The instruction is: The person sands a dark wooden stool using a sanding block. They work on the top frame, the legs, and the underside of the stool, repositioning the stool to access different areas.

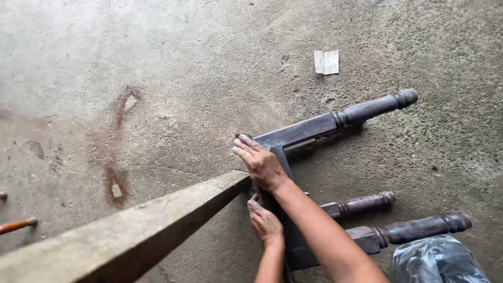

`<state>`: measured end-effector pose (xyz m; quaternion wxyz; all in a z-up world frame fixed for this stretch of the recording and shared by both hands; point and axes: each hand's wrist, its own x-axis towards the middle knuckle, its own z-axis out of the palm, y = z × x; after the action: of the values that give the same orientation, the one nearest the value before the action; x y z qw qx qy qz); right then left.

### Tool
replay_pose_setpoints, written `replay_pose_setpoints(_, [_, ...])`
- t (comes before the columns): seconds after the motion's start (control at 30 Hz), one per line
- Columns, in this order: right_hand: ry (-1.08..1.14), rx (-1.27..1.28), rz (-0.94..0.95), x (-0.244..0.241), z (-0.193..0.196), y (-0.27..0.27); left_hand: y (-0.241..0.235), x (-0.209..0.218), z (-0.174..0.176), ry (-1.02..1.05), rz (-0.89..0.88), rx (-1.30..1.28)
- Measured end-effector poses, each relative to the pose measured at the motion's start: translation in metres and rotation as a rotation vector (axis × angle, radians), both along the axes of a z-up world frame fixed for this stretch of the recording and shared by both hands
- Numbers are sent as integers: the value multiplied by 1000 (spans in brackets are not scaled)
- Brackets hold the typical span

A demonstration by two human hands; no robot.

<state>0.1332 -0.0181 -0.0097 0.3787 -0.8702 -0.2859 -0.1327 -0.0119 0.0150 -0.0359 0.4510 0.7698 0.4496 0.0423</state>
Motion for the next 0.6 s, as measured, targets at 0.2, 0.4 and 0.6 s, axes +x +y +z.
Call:
replay_pose_setpoints(0.2, [69,94,18,-105,27,-56,14,-14,-11,-399,21,-227])
replay_pose_setpoints(0.4, [240,-28,-12,-248,49,-161,19,-11,6,-422,60,-484])
replay_pose_setpoints(0.6, [-111,-155,-60,-278,-16,-241,20,5,12,-385,-621,41])
